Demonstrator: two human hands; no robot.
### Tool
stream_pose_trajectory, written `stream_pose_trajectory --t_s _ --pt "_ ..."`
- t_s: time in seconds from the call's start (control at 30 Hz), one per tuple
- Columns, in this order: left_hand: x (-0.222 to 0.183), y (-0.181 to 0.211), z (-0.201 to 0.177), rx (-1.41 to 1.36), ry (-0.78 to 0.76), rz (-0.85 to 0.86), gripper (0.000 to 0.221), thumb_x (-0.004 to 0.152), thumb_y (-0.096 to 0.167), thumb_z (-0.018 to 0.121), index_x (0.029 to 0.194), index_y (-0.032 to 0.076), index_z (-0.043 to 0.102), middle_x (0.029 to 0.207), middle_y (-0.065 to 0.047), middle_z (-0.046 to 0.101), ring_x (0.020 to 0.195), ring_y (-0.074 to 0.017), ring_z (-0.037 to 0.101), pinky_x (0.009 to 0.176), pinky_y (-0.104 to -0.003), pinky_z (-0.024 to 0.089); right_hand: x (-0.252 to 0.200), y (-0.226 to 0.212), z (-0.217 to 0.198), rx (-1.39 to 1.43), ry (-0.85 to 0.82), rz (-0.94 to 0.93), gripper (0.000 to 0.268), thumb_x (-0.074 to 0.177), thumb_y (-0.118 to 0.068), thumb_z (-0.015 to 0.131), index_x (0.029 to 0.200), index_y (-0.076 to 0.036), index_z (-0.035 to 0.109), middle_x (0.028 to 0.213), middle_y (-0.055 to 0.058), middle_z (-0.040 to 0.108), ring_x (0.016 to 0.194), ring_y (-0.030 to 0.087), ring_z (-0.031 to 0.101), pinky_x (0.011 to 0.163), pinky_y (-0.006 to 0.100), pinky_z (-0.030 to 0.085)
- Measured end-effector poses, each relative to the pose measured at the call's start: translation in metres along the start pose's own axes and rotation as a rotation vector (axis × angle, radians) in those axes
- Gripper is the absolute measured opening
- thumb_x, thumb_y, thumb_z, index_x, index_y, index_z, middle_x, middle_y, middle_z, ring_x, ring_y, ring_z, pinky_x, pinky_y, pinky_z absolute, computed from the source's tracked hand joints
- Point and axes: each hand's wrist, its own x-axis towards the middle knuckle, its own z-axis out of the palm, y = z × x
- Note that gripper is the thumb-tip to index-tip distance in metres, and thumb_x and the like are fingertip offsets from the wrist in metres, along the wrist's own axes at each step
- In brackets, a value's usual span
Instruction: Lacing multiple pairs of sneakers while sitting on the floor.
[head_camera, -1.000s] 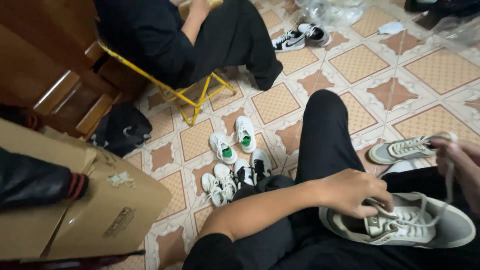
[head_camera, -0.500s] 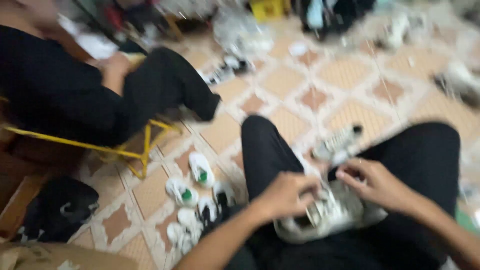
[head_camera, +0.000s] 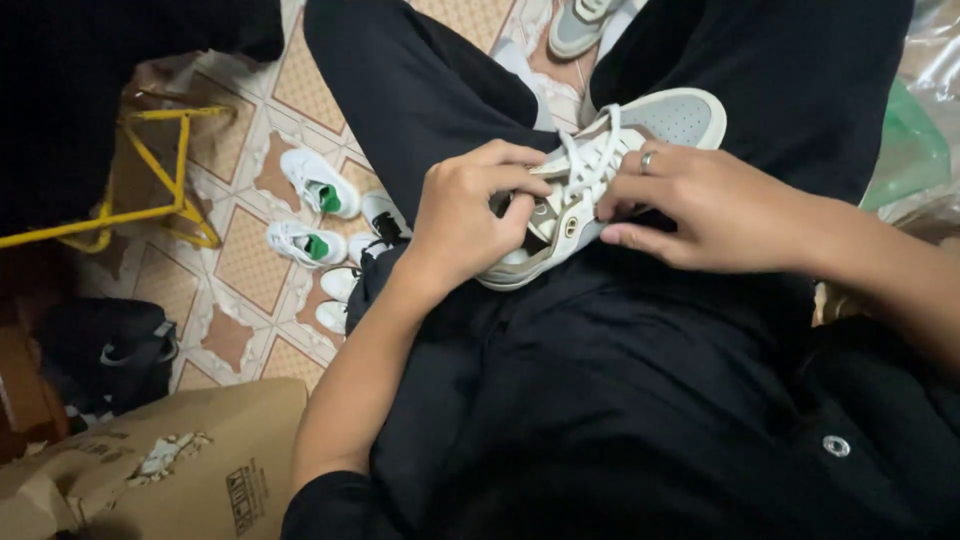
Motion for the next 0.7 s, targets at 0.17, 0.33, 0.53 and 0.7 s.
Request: stream_pose_trajectory --t_s 0.17,0.33,0.53,0.7 --pt "-0.002 0.008 0.003 0.104 0.0 0.062 0.018 0.084 0.014 0.07 0.093 0.02 0.085 0.113 0.003 0.076 0.094 -0.019 0.073 0.077 -0.036 0.059 0.001 -0.001 0.001 -0.045 0.058 -0.021 0.023 0.094 -0.032 0.071 0.108 -0.015 0.07 0.096 0.005 0.068 0.08 0.024 0.067 0.109 0.048 0.049" --pt "-0.002 0.01 0.009 0.194 -0.129 0.003 0.02 0.096 0.03 0.072 0.11 0.021 0.083 0.12 0.002 0.072 0.103 -0.0249 0.064 0.07 -0.044 0.055 0.0 0.001 0.001 -0.05 -0.005 0.028 0.026 0.096 -0.033 0.071 0.117 -0.017 0.066 0.093 0.007 0.065 0.08 0.027 0.064 0.068 0.041 0.051" --pt "0.0 0.013 0.016 0.176 -0.156 -0.108 0.019 0.094 0.028 0.073 0.103 0.017 0.085 0.115 0.0 0.068 0.102 -0.0254 0.06 0.071 -0.046 0.055 0.001 0.003 0.004 -0.11 0.006 0.001 0.027 0.098 -0.027 0.069 0.122 -0.016 0.065 0.097 0.006 0.065 0.079 0.026 0.063 0.066 0.042 0.051" --pt "-0.003 0.011 0.021 0.208 -0.106 -0.05 0.011 0.09 0.026 0.078 0.089 0.018 0.086 0.114 -0.001 0.071 0.098 -0.0259 0.063 0.069 -0.045 0.055 0.003 0.001 0.004 -0.116 0.009 0.001 0.022 0.099 -0.026 0.068 0.119 -0.016 0.066 0.09 0.006 0.062 0.073 0.026 0.059 0.061 0.042 0.048"
